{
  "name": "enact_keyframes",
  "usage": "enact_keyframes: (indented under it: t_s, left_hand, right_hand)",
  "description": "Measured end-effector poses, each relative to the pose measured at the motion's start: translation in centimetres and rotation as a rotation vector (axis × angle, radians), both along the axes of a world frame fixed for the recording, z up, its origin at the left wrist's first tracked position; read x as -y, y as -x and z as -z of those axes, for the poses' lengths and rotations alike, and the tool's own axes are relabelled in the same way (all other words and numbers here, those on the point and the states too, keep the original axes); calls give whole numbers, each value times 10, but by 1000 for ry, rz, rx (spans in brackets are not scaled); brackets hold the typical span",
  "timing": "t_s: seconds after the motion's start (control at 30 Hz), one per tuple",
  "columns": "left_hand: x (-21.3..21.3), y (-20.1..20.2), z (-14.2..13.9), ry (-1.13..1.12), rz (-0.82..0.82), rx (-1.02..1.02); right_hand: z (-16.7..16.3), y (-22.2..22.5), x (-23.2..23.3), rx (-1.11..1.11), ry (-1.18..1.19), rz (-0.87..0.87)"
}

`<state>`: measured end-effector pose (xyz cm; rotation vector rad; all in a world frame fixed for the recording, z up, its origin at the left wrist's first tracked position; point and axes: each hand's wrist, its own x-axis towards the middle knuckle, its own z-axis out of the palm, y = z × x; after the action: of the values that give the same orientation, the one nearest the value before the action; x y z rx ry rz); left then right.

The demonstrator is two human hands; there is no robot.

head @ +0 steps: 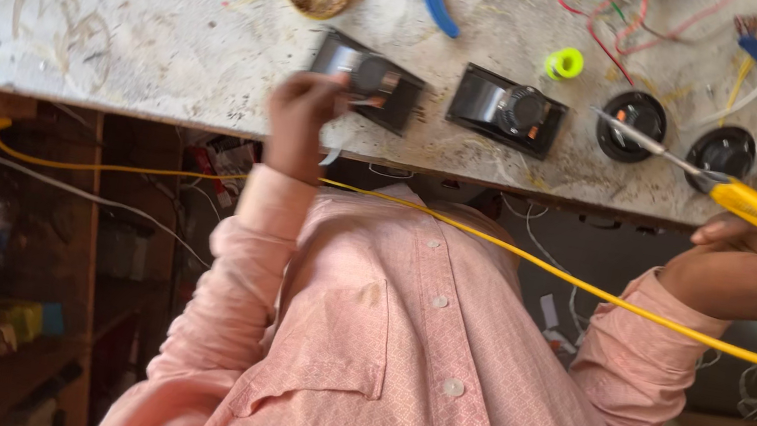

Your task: The person strips the insulation from white wires using pliers and solders them to the terminals of black circular electronic components on a workbench. The person uses a soldering iron and solder wire to secure the connections.

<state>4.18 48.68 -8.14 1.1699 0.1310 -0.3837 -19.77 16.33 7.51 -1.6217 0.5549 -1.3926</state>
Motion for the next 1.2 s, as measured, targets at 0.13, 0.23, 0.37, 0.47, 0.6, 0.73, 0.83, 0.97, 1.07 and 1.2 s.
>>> enact_keyframes:
  t_s: [0.13,0.23,0.37,0.47,0.6,0.73,0.83,0.97,1.07,1.2]
  left_hand:
    - [-57,-41,-2,-34,-151,22]
    - [-86,-65,-10,-59,-215,36]
    - [-98,-76,-20,-74,-179,47]
    - [-91,-74,-20,-233,-291,98]
    - [-87,-62,-16,-373,-443,221]
    - [-95,-51,-18,-386,-430,260]
    - [-103,-48,-23,-414,-454,226]
    - [-108,-44,-27,-440,-494,195]
    - [-107,-41,-27,-437,-497,178]
    - [-105,-40,-28,-458,-493,170]
  right_hand:
    - [23,40,28,9,18,95]
    - [41,49,41,30,-21,185]
    - [69,29,48,107,-110,205]
    - [87,7,48,132,-53,166]
    - [101,-11,44,233,-263,116]
    - [107,-20,42,221,-326,113]
    - [111,-23,45,195,-330,116]
    - [117,-26,48,197,-335,87]
    - [122,-28,48,180,-320,111]
    - [123,-31,48,174,-314,124]
